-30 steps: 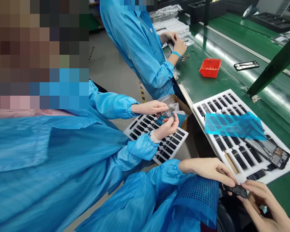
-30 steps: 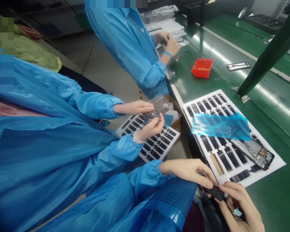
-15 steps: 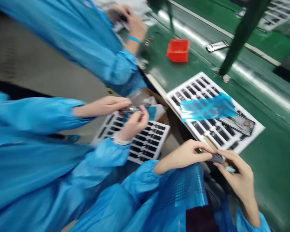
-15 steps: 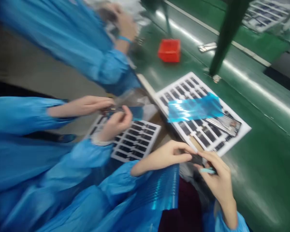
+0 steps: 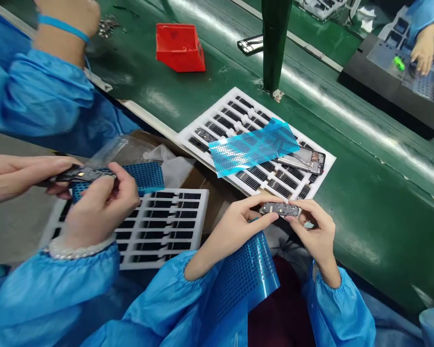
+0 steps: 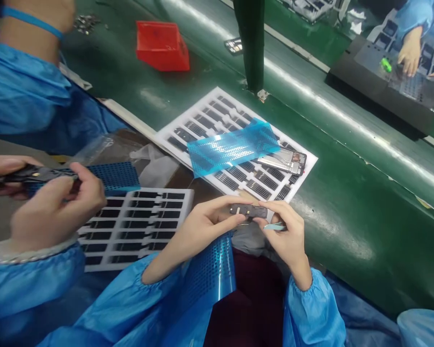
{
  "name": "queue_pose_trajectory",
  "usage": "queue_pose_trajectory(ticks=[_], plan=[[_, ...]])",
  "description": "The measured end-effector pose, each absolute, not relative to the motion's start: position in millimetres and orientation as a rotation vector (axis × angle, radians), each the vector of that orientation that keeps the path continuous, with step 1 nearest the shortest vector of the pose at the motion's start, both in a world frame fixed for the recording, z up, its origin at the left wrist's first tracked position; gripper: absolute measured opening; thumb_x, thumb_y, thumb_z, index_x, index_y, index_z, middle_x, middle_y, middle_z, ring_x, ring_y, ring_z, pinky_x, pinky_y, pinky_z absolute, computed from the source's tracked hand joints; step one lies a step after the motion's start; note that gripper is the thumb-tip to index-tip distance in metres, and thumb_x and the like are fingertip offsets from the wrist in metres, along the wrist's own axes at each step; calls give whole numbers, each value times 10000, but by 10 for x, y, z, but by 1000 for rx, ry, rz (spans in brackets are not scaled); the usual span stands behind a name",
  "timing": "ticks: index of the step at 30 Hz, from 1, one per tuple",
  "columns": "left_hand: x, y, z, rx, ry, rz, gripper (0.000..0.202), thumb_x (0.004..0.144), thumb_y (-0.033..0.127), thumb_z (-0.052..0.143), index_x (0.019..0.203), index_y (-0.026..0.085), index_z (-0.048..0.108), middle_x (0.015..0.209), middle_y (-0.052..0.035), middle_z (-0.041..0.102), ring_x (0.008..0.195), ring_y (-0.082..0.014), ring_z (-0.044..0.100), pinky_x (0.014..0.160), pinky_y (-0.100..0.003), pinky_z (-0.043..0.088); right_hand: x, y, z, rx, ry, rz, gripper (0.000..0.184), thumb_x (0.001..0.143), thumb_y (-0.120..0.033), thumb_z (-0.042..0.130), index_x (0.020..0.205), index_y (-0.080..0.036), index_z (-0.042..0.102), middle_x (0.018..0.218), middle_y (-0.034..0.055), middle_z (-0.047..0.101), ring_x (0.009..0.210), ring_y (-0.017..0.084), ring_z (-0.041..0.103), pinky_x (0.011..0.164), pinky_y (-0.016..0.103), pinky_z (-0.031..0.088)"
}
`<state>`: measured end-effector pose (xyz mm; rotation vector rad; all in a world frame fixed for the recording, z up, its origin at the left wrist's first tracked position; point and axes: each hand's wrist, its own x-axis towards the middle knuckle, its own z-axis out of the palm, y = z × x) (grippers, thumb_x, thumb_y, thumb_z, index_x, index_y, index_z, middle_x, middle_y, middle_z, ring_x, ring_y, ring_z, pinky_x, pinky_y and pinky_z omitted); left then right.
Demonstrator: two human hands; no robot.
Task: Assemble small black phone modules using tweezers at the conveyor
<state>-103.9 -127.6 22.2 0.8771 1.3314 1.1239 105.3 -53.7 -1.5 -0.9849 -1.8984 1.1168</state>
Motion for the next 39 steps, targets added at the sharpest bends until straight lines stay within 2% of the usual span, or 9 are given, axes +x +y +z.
queue_pose_trajectory(ticks=[2, 5, 9, 11, 14, 18, 24, 31, 39], plan=[[-1041, -1291, 187, 878, 1352, 1174, 331, 969, 400, 827, 1240, 210, 854, 1111, -73, 856, 620, -134, 659, 535, -230, 555, 991, -558, 37, -1075, -1812, 1317, 279, 1007, -396, 764, 1224, -227, 810, 894, 32, 720, 614, 123, 509, 557, 268, 481], [-1085, -1326, 133, 896, 1389, 1211, 337, 985, 412, 823, 1254, 211, 850, 1218, -93, 854, 767, -192, 763, 654, -275, 651, 871, -543, 83, -1148, -1658, 1619, 352, 1012, -465, 729, 1223, -190, 787, 733, -28, 575, 564, 103, 396, 501, 241, 362], [-1175, -1380, 60, 961, 1467, 1270, 298, 1003, 373, 804, 1250, 212, 849, 1285, -98, 838, 1018, -246, 805, 839, -303, 683, 646, -489, 63, -1156, -1457, 1842, 310, 921, -441, 754, 1099, -187, 765, 646, -77, 452, 544, 92, 320, 488, 228, 293], [-1220, -1410, 26, 985, 1498, 1301, 283, 1004, 352, 797, 1243, 211, 852, 1264, -99, 835, 1095, -256, 794, 867, -293, 670, 523, -495, 45, -1156, -1333, 1933, 299, 875, -426, 765, 1059, -191, 738, 619, -99, 407, 533, 86, 308, 484, 215, 274], [-1278, -1457, -9, 1022, 1528, 1338, 277, 1003, 353, 794, 1234, 214, 858, 1225, -99, 830, 1099, -251, 786, 828, -272, 654, 366, -557, 30, -1141, -1229, 1977, 282, 848, -439, 759, 991, -208, 684, 614, -119, 357, 515, 71, 270, 471, 197, 223], [-1315, -1515, -7, 1069, 1545, 1373, 270, 1015, 363, 788, 1229, 214, 859, 1217, -99, 827, 1102, -251, 782, 850, -283, 650, 253, -657, 15, -1121, -1216, 1945, 280, 848, -461, 744, 955, -226, 635, 614, -131, 313, 505, 67, 251, 467, 187, 202], [-1283, -1580, 35, 1133, 1541, 1386, 226, 1020, 320, 793, 1215, 241, 876, 1146, -78, 830, 1041, -231, 765, 806, -271, 599, 284, -721, -41, -1096, -1224, 1903, 285, 857, -477, 728, 864, -237, 573, 616, -129, 303, 502, 58, 230, 465, 190, 172], [-1252, -1647, -48, 1066, 1500, 1432, 254, 1033, 358, 776, 1239, 235, 859, 1176, -75, 810, 1084, -243, 777, 868, -291, 632, 347, -785, -60, -1042, -1306, 1856, 314, 899, -503, 739, 1004, -210, 696, 613, -112, 367, 521, 81, 302, 492, 219, 261], [-1259, -1708, -90, 1017, 1456, 1462, 260, 1026, 359, 788, 1240, 229, 858, 1129, -67, 796, 1072, -242, 776, 849, -281, 635, 329, -799, -34, -1053, -1382, 1793, 282, 882, -479, 748, 948, -210, 697, 614, -93, 423, 536, 95, 370, 511, 233, 311]])
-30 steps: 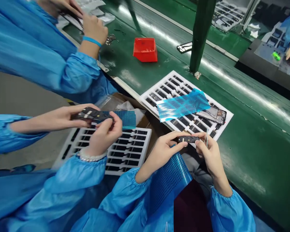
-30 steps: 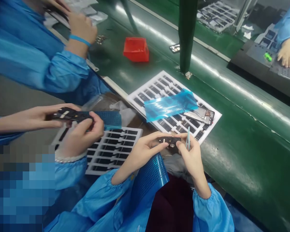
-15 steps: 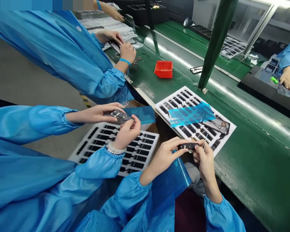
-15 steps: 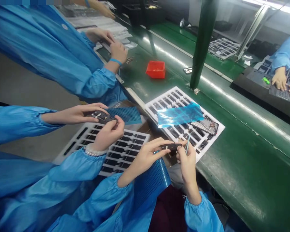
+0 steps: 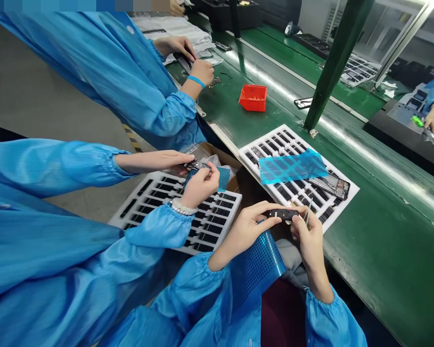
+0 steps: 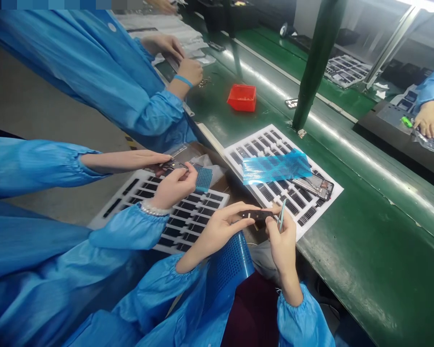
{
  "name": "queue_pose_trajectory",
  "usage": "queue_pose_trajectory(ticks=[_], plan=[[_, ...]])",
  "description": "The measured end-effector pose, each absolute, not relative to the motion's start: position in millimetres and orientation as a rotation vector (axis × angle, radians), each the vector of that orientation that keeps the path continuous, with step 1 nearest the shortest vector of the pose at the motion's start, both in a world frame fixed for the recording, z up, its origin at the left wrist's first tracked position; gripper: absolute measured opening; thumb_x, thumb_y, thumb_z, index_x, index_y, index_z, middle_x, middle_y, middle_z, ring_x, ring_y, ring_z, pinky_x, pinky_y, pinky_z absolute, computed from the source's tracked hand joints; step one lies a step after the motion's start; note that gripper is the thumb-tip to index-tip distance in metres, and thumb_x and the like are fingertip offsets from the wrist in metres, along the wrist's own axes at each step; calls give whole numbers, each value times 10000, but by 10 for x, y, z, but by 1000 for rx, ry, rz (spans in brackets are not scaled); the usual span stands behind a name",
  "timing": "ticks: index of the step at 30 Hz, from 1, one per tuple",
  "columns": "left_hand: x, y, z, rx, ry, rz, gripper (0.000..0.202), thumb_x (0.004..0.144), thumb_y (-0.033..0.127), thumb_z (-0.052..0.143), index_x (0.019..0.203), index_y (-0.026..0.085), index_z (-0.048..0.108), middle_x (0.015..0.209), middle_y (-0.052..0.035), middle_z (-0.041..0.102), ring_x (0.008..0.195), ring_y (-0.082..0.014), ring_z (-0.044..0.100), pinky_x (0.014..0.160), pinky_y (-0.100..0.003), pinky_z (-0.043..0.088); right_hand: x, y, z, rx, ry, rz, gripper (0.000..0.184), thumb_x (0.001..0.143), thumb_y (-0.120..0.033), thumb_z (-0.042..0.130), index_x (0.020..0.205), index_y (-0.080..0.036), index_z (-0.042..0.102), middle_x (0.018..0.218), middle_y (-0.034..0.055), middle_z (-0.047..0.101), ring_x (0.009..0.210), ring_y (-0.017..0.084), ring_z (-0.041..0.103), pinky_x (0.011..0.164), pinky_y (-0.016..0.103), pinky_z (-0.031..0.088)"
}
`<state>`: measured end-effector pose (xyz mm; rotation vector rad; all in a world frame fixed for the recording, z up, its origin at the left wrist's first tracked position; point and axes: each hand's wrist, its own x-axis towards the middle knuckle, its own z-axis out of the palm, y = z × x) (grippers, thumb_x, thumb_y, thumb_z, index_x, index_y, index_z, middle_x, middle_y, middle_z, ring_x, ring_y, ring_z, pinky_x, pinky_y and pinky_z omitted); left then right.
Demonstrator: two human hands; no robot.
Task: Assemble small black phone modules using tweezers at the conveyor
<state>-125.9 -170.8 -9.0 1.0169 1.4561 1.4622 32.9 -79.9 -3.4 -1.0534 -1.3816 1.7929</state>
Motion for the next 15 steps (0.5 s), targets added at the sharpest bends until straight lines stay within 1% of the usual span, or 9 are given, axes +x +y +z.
queue_pose_trajectory(ticks=[6, 8, 12, 15], plan=[[-1274, -1725, -50, 1040, 1458, 1458, 257, 1022, 337, 790, 1244, 229, 863, 1145, -69, 799, 1054, -228, 756, 848, -278, 601, 311, -799, -39, -1082, -1374, 1796, 290, 869, -482, 764, 890, -219, 645, 591, -92, 437, 512, 89, 363, 488, 219, 288], [-1270, -1729, -53, 1045, 1478, 1453, 255, 1017, 330, 794, 1242, 236, 870, 1125, -65, 797, 1021, -220, 745, 836, -280, 586, 315, -790, -64, -1084, -1369, 1805, 297, 863, -482, 774, 882, -218, 640, 583, -94, 433, 505, 85, 354, 482, 213, 278], [-1246, -1738, -43, 1050, 1518, 1434, 246, 985, 307, 828, 1216, 250, 888, 1051, -49, 793, 942, -199, 716, 801, -273, 548, 364, -776, -133, -1083, -1356, 1825, 318, 848, -484, 810, 858, -209, 653, 571, -93, 435, 490, 76, 342, 470, 204, 263], [-1228, -1739, -2, 1032, 1512, 1433, 249, 969, 326, 853, 1200, 244, 897, 1057, -57, 800, 973, -205, 717, 838, -280, 546, 445, -776, -157, -1121, -1407, 1753, 325, 887, -509, 813, 901, -199, 714, 580, -79, 458, 497, 86, 377, 468, 202, 307]])
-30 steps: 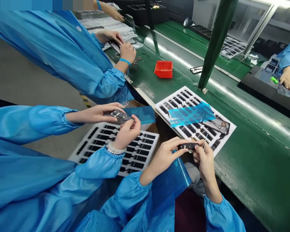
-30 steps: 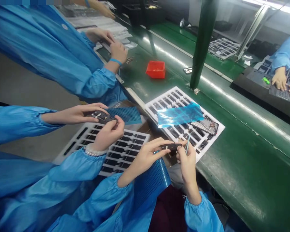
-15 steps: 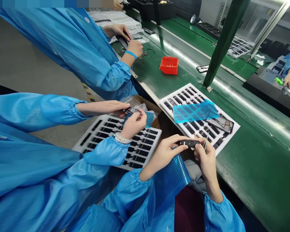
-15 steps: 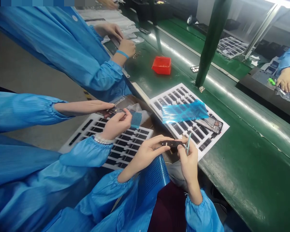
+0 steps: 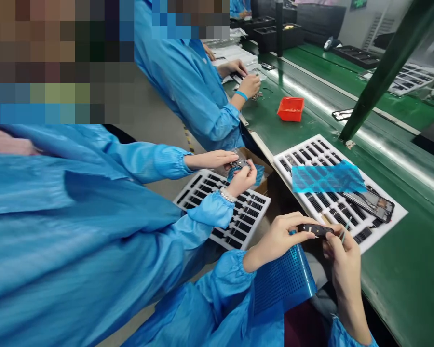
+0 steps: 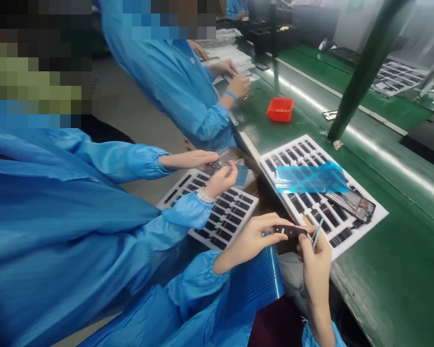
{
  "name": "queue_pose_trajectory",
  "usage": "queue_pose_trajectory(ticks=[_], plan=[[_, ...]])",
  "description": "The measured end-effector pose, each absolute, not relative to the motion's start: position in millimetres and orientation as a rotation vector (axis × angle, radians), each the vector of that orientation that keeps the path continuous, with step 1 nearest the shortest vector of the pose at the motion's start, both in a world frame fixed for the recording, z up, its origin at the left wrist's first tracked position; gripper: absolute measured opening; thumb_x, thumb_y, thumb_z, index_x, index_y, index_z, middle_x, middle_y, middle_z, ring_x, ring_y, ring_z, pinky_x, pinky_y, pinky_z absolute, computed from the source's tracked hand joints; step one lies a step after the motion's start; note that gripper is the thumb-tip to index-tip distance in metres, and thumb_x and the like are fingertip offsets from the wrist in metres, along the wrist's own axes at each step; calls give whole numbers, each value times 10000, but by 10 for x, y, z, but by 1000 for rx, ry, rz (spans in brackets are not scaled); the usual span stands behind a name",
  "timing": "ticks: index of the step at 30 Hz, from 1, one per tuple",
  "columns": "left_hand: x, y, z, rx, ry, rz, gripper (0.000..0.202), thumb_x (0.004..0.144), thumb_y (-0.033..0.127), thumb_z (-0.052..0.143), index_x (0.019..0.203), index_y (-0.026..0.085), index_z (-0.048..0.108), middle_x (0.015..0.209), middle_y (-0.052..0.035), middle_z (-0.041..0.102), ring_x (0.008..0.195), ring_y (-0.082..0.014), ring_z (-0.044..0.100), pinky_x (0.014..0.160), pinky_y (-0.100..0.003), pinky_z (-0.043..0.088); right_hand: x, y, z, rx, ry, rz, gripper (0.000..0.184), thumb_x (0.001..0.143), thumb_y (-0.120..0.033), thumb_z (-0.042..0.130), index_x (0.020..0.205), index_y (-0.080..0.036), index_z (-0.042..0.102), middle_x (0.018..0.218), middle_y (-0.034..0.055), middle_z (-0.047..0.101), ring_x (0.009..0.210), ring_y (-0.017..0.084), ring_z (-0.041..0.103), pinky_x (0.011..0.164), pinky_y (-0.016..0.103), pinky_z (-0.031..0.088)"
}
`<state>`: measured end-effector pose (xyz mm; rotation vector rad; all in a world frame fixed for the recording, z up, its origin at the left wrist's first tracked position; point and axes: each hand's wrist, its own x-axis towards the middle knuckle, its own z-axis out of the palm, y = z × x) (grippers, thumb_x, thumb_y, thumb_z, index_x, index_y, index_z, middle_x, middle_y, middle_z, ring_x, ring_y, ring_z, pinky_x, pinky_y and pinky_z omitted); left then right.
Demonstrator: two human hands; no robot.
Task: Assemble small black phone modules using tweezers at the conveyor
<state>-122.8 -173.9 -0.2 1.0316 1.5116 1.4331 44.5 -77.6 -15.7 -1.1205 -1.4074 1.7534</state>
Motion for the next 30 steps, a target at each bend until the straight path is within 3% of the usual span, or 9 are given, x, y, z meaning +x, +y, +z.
queue_pose_trajectory(ticks=[2, 4, 7, 12, 16, 19, 23, 26, 30], plan=[[-1217, -1733, 35, 997, 1484, 1436, 265, 968, 349, 859, 1207, 239, 895, 1098, -70, 809, 1023, -220, 728, 851, -281, 554, 521, -788, -134, -1120, -1531, 1639, 347, 925, -531, 806, 1015, -197, 788, 648, -32, 580, 533, 110, 470, 489, 217, 401], [-1205, -1720, 62, 949, 1431, 1430, 292, 968, 380, 861, 1213, 225, 890, 1147, -85, 815, 1065, -236, 739, 853, -280, 572, 610, -810, -89, -1077, -1676, 1498, 384, 953, -521, 806, 1187, -217, 825, 895, 59, 767, 684, 164, 651, 596, 259, 552], [-1172, -1683, 51, 874, 1328, 1393, 361, 957, 441, 870, 1212, 186, 879, 1183, -103, 820, 997, -224, 753, 806, -267, 580, 756, -842, -40, -1001, -1816, 1324, 449, 944, -464, 849, 1345, -265, 803, 1241, 116, 816, 886, 218, 766, 708, 294, 644], [-1059, -1572, -70, 786, 1184, 1267, 614, 895, 613, 898, 1287, 143, 852, 940, -88, 809, 615, -108, 595, 541, -220, 397, 1027, -827, -105, -998, -1941, 1039, 430, 910, -436, 902, 1289, -245, 833, 825, 22, 753, 541, 138, 569, 450, 248, 502], [-990, -1469, -125, 765, 1120, 1215, 722, 840, 693, 913, 1302, 142, 851, 863, -64, 778, 552, -75, 491, 508, -219, 331, 1193, -760, -210, -1043, -1969, 900, 350, 926, -440, 892, 1193, -217, 850, 913, 54, 820, 589, 147, 662, 509, 228, 566], [-998, -1413, -130, 772, 1129, 1212, 708, 833, 687, 925, 1287, 148, 860, 879, -59, 777, 538, -58, 452, 501, -220, 323, 1226, -697, -252, -1010, -1977, 950, 351, 915, -442, 900, 1179, -217, 847, 939, 59, 833, 583, 150, 660, 471, 229, 540], [-1036, -1393, -86, 801, 1158, 1213, 530, 874, 554, 931, 1244, 177, 879, 1063, -94, 836, 628, -103, 617, 533, -213, 431, 1166, -660, -205, -1028, -1939, 1014, 214, 918, -415, 896, 1058, -257, 866, 831, 26, 815, 553, 151, 638, 474, 238, 531], [-1041, -1406, -11, 830, 1158, 1221, 373, 907, 414, 907, 1204, 190, 888, 1193, -103, 856, 903, -216, 779, 714, -252, 598, 1103, -685, -119, -1049, -1879, 1127, 165, 916, -396, 897, 1027, -275, 882, 846, 30, 831, 566, 157, 640, 497, 258, 526], [-1050, -1377, 21, 930, 1224, 1250, 202, 929, 273, 852, 1120, 233, 904, 1140, -63, 866, 1047, -295, 802, 834, -350, 670, 1080, -680, -47, -1063, -1827, 1336, 231, 912, -413, 906, 1084, -259, 890, 928, 59, 845, 666, 180, 688, 593, 292, 558]])
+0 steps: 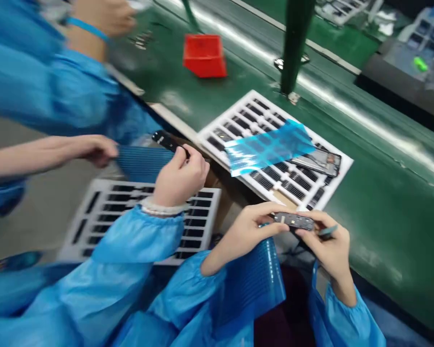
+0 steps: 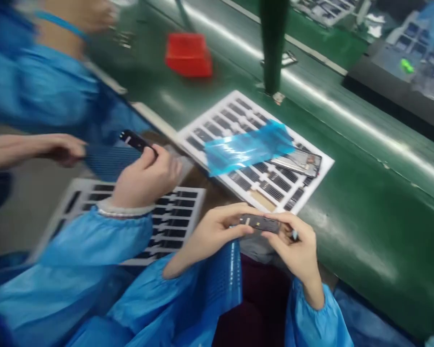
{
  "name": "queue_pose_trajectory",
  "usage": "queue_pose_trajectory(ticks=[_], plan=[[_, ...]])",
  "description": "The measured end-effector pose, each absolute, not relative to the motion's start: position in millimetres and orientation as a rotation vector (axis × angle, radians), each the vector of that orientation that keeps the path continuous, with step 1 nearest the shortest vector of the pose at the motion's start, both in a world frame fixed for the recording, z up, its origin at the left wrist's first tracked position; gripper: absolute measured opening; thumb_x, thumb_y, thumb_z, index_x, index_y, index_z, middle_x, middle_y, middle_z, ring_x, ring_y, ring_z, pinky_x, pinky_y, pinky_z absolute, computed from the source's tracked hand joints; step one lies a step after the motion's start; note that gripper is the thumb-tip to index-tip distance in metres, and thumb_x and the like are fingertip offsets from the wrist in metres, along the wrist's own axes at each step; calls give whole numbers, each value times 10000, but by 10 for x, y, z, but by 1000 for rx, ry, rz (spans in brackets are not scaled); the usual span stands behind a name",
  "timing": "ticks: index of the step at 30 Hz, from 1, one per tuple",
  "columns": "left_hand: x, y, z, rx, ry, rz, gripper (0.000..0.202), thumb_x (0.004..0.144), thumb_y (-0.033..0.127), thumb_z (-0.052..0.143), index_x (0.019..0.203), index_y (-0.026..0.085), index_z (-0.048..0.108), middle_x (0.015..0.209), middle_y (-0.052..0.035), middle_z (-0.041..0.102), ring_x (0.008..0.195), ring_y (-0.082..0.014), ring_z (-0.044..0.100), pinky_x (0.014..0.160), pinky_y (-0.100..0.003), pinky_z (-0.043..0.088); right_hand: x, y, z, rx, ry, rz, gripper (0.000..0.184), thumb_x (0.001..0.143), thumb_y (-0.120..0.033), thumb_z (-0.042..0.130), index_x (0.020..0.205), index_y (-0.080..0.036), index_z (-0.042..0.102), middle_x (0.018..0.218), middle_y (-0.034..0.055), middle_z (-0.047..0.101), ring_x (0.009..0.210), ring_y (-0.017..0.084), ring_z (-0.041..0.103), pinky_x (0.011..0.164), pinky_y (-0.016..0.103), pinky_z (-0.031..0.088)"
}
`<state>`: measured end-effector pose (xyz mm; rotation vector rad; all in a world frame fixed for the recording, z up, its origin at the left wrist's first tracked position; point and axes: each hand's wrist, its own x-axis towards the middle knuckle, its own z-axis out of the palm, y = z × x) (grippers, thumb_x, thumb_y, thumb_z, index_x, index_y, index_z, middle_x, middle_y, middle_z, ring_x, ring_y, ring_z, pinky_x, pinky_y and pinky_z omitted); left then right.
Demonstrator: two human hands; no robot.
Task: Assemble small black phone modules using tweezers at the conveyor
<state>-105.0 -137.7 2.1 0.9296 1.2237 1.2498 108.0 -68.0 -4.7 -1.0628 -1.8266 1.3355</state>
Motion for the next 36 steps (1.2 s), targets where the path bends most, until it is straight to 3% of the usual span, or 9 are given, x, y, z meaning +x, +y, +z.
queue_pose_trajectory(ticks=[3, 8, 11, 15, 20, 23, 26, 31, 36], plan=[[-1001, -1316, -7, 1006, 1229, 1227, 191, 937, 233, 837, 1115, 247, 904, 1116, -47, 853, 1012, -284, 805, 792, -327, 664, 1179, -653, 2, -1081, -1813, 1341, 332, 896, -406, 936, 1186, -262, 864, 964, 51, 837, 671, 164, 673, 577, 280, 546], [-775, -1201, -28, 1191, 1231, 1154, 198, 989, 243, 829, 1172, 264, 898, 1062, -52, 844, 988, -306, 816, 733, -329, 633, 1540, -672, 106, -1066, -2029, 1028, 257, 1003, -335, 828, 1252, -273, 838, 1172, 98, 836, 775, 181, 729, 615, 299, 593], [-625, -1128, -27, 1339, 1222, 1094, 238, 1011, 246, 829, 1241, 280, 876, 1109, -39, 851, 958, -295, 803, 820, -382, 644, 1775, -708, 123, -1082, -2186, 873, 317, 1057, -275, 755, 1373, -287, 783, 1220, 99, 835, 822, 186, 773, 699, 306, 651], [-453, -1054, -22, 1479, 1211, 1006, 260, 1035, 251, 814, 1294, 256, 842, 1125, -50, 839, 1016, -278, 790, 965, -391, 635, 1997, -756, 67, -1115, -2324, 678, 318, 1091, -251, 697, 1403, -293, 743, 1254, 90, 837, 1033, 231, 836, 844, 314, 692], [-318, -971, -86, 1533, 1172, 903, 311, 1086, 315, 758, 1384, 231, 794, 1200, -89, 824, 1102, -257, 787, 1024, -362, 603, 2157, -747, -86, -1105, -2442, 528, 371, 1112, -300, 643, 1480, -306, 694, 1350, 70, 828, 1043, 224, 859, 716, 257, 660], [-308, -939, -132, 1439, 1156, 922, 502, 1047, 325, 812, 1534, 259, 708, 1341, -100, 811, 1219, -284, 769, 1112, -404, 573, 2298, -628, -165, -1113, -2448, 489, 330, 1113, -396, 625, 1414, -312, 732, 1274, 62, 851, 992, 239, 865, 694, 270, 652], [-349, -949, -143, 1285, 1185, 949, 758, 971, 364, 900, 1658, 291, 588, 1289, -71, 830, 1189, -277, 760, 1099, -404, 576, 2483, -414, -234, -1160, -2488, 453, 364, 1076, -540, 638, 1335, -319, 766, 1189, 58, 861, 882, 249, 854, 654, 293, 638], [-446, -1002, -152, 1089, 1245, 1025, 515, 1005, 334, 828, 1504, 250, 732, 1054, -40, 850, 971, -214, 760, 929, -316, 601, 2566, -121, -355, -1373, -2448, 284, 419, 1065, -650, 580, 1167, -304, 793, 1160, 73, 839, 842, 269, 819, 588, 336, 551], [-527, -1033, -147, 1010, 1308, 1139, 373, 1019, 342, 775, 1372, 226, 806, 1009, -50, 827, 945, -215, 776, 879, -303, 636, 2350, -78, -333, -1464, -2440, 331, 415, 1077, -611, 569, 1195, -282, 793, 1177, 96, 811, 878, 273, 781, 637, 357, 528]])
